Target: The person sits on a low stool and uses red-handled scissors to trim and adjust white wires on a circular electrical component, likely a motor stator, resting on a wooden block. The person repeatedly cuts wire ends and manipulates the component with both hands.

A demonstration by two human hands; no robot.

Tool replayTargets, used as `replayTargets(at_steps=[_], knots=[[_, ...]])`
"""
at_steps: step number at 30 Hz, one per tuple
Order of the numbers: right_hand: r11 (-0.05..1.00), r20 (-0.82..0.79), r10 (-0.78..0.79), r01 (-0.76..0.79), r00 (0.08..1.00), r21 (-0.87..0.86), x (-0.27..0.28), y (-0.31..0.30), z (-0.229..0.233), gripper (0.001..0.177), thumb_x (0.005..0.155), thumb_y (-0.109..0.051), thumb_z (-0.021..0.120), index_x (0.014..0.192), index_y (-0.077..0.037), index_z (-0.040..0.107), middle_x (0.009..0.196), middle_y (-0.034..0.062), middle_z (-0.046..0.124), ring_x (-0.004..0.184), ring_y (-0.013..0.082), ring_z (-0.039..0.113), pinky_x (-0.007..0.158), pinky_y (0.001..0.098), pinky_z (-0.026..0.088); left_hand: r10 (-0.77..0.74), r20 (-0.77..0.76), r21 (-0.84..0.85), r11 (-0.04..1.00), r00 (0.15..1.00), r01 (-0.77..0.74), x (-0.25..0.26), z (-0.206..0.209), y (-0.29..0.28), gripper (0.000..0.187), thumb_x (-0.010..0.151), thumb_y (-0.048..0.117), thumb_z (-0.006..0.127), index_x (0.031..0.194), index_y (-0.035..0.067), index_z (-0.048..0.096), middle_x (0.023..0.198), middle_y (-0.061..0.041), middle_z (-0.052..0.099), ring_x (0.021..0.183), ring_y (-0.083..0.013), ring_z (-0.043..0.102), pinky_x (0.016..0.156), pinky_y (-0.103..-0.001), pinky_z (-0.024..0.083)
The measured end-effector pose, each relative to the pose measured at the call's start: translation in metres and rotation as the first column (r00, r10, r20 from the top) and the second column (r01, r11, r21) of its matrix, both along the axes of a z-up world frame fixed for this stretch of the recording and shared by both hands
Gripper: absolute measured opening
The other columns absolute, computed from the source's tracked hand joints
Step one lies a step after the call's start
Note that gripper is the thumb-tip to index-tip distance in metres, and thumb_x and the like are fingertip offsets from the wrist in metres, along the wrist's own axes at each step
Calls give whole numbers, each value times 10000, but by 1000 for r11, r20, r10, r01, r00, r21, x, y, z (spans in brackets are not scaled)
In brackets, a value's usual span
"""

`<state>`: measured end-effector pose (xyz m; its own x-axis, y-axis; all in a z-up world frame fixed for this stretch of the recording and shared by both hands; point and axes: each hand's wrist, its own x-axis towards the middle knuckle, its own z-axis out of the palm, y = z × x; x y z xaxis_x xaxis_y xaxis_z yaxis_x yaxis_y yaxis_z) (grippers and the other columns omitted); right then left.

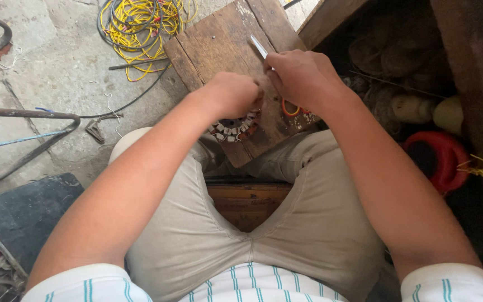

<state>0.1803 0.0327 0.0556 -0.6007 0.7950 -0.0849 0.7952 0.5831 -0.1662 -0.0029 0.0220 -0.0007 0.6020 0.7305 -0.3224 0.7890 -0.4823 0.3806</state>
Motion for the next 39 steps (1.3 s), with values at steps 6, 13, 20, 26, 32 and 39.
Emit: replayTargets(at_steps=[6,13,20,26,32,39], knots=[[986,15,74,-71,997,-153,3,-3,-6,125,828,-131,737,943,-162,774,869,81,743,858,300,709,719,440,551,392,246,-365,885,886,-290,-61,37,29,755,1028,706,427,912,22,723,895,-222,704,834,-276,622,806,-413,541],[986,56,96,-87,994,-145,-11,-8,-28,74,771,-151,768,842,-168,781,797,78,727,784,316,709,662,438,561,815,8,347,541,579,-766,-136,41,20,498,1014,542,594,978,68,742,955,-230,717,929,-439,683,795,-567,506],[990,89,123,-116,988,-75,-18,-15,-36,208,685,-290,851,788,-136,757,746,99,705,735,329,702,634,448,562,505,38,86,858,862,-506,-79,33,11,346,922,493,731,1066,178,717,1031,-84,748,1009,-316,698,895,-495,504],[997,41,-20,23,999,-74,-24,-2,-42,186,813,-305,788,821,-126,740,772,80,706,720,277,717,613,437,564,185,-14,55,981,983,-184,-39,31,-5,189,833,294,775,981,183,735,1017,-70,742,1002,-306,693,822,-468,543],[986,-41,-80,85,996,147,-7,13,-38,128,893,-275,748,951,-162,729,856,84,727,782,315,721,648,448,559,29,154,354,932,988,-83,-15,4,-13,93,776,142,728,864,167,744,931,-98,733,916,-343,709,725,-481,560],[987,63,-154,156,986,-44,0,7,-22,193,911,-358,753,985,-183,720,842,76,750,838,322,718,679,475,554,-52,92,534,846,994,-5,11,-35,-15,76,774,95,663,764,85,738,774,-143,720,761,-348,728,651,-456,579]])
